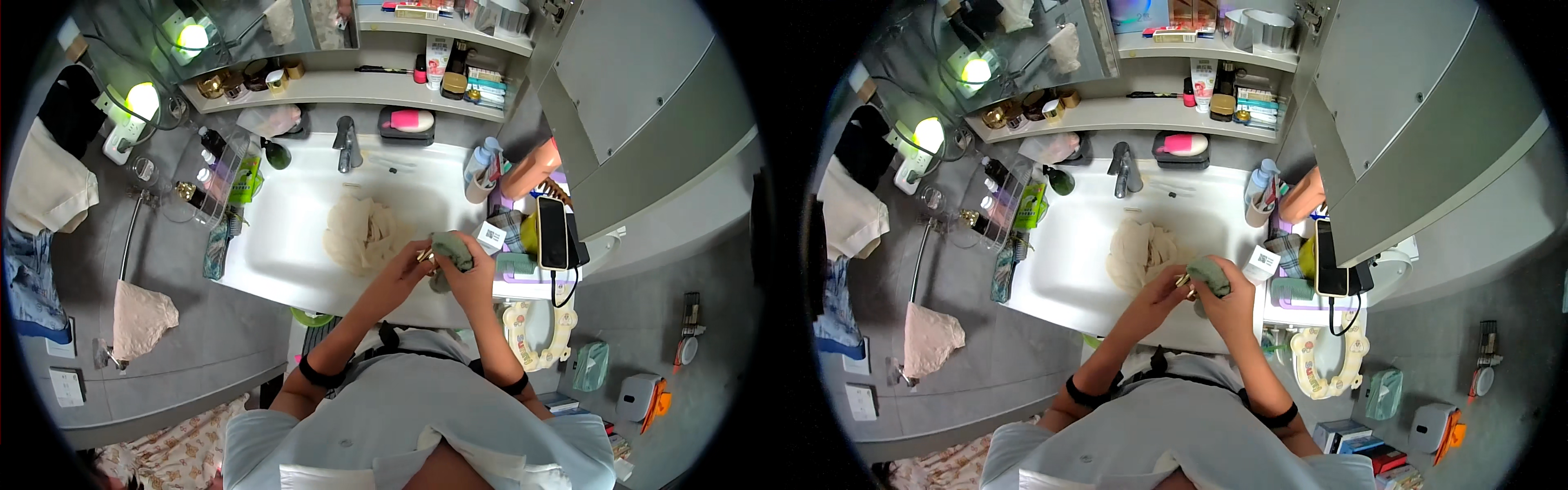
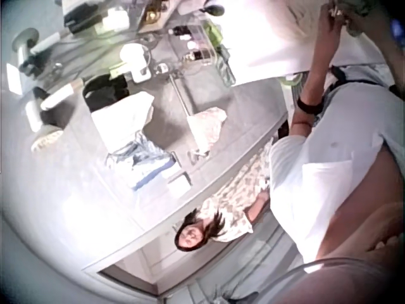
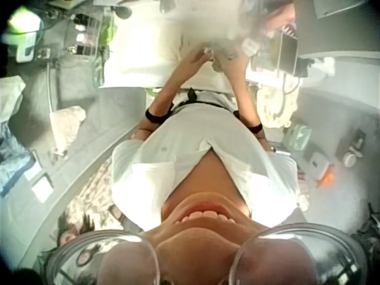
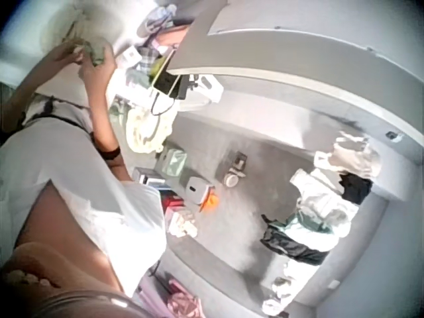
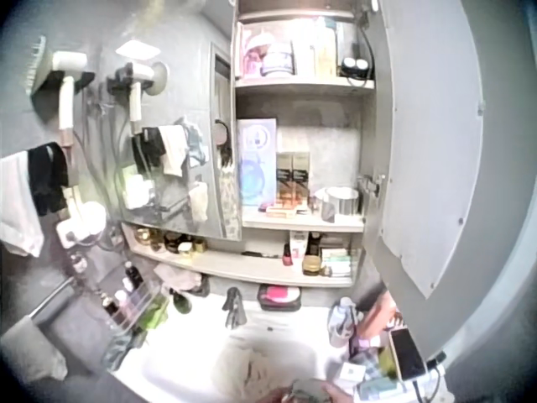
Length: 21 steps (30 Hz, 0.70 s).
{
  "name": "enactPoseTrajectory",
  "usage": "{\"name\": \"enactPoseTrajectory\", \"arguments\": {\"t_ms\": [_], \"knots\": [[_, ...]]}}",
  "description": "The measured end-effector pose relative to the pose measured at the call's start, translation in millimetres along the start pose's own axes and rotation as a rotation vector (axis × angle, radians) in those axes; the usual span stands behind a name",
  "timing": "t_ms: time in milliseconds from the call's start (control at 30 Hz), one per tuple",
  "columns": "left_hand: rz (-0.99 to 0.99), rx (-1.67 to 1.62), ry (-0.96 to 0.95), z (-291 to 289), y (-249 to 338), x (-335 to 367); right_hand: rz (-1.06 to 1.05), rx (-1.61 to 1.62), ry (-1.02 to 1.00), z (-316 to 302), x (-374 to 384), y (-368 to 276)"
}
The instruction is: Organizing various toiletries and personal care items in a bathroom cabinet.
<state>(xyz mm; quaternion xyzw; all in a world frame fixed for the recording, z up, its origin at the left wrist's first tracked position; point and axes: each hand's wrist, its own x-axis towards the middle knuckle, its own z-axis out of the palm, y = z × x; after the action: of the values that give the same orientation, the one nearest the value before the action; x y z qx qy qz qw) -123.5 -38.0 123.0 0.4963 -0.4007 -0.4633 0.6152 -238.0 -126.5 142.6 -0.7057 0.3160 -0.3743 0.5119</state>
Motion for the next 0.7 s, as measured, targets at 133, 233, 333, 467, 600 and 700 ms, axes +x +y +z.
{"name": "enactPoseTrajectory", "arguments": {"t_ms": [133, 233, 333, 467, 600, 700], "knots": [[-0.006, 0.005, 0.057, -2, 9, -6, -0.094, -0.092, -0.007, 0, 7, -7], [-0.026, 0.229, 0.202, -13, 30, -7, -0.103, -0.097, -0.010, -7, 13, -26], [0.198, 0.204, 0.407, -22, 44, -9, 0.006, 0.197, 0.056, -10, 23, -29], [0.212, 0.209, 0.443, -26, 59, -11, -0.041, 0.124, -0.015, 2, 31, -37], [0.193, 0.275, 0.436, -28, 60, -17, 0.026, 0.198, -0.168, 18, 27, -47], [0.220, 0.257, 0.376, -28, 60, -12, 0.043, 0.122, -0.197, 27, 22, -46]]}}
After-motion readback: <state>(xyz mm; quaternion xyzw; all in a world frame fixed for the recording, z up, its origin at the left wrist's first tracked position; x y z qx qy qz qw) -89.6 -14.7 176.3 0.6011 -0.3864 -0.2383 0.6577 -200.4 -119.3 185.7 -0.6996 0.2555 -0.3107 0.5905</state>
